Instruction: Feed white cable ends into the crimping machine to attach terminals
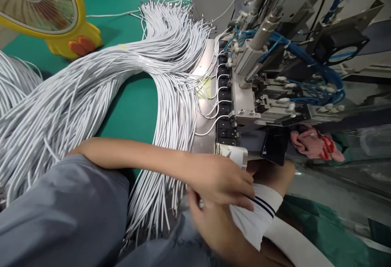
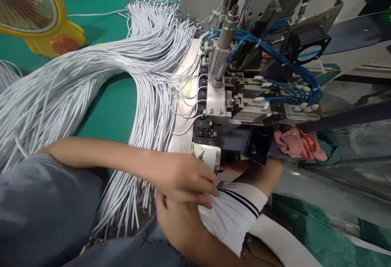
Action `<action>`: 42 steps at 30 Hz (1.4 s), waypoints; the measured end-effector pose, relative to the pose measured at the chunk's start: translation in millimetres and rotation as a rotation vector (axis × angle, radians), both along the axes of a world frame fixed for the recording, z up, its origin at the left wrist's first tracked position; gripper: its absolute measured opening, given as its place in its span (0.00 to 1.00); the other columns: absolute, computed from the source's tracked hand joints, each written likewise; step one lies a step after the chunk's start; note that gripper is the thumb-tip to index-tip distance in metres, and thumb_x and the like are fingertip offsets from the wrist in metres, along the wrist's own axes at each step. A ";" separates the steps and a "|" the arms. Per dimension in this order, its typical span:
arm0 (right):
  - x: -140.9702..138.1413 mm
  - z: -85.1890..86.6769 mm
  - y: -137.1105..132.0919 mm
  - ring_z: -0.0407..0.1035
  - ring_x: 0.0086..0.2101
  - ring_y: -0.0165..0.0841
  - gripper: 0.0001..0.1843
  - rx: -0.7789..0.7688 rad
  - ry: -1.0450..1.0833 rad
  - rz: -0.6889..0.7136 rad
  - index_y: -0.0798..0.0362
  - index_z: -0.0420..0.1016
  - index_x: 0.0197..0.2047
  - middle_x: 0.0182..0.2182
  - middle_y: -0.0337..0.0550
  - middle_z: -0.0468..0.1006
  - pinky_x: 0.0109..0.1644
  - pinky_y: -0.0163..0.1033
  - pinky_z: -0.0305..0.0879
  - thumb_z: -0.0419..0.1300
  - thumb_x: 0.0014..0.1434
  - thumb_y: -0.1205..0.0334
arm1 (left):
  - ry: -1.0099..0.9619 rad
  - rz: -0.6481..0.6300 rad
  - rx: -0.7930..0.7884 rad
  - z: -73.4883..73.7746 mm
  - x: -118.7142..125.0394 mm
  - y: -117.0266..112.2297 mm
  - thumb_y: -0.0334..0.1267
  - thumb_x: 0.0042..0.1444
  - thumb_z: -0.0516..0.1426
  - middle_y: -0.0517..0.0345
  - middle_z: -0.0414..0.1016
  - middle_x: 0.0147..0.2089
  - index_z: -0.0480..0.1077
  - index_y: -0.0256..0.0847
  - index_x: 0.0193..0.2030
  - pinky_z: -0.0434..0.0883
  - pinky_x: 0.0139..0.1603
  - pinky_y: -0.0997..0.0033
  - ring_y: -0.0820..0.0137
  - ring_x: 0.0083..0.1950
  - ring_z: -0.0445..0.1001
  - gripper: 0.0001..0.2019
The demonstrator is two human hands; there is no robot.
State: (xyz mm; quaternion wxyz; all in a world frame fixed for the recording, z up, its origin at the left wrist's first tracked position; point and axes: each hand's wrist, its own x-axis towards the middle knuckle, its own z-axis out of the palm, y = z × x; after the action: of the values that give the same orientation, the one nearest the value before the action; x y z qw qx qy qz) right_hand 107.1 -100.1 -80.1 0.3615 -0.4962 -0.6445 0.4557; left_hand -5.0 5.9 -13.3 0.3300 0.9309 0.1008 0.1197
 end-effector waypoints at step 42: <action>67.4 35.0 78.0 0.56 0.21 0.25 0.05 -0.014 0.154 -0.276 0.52 0.81 0.28 0.18 0.36 0.64 0.22 0.32 0.53 0.65 0.50 0.61 | -0.209 0.375 -0.262 -17.8 3.1 30.3 0.26 0.52 0.55 0.63 0.66 0.25 0.71 0.35 0.25 0.62 0.28 0.79 0.78 0.27 0.64 0.07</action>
State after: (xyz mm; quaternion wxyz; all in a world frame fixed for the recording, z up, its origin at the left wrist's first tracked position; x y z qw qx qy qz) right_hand 174.5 -22.1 -45.1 0.4656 -0.5462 -0.5375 0.4427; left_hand -1.9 36.2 -31.1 0.4286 0.8276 0.2519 0.2605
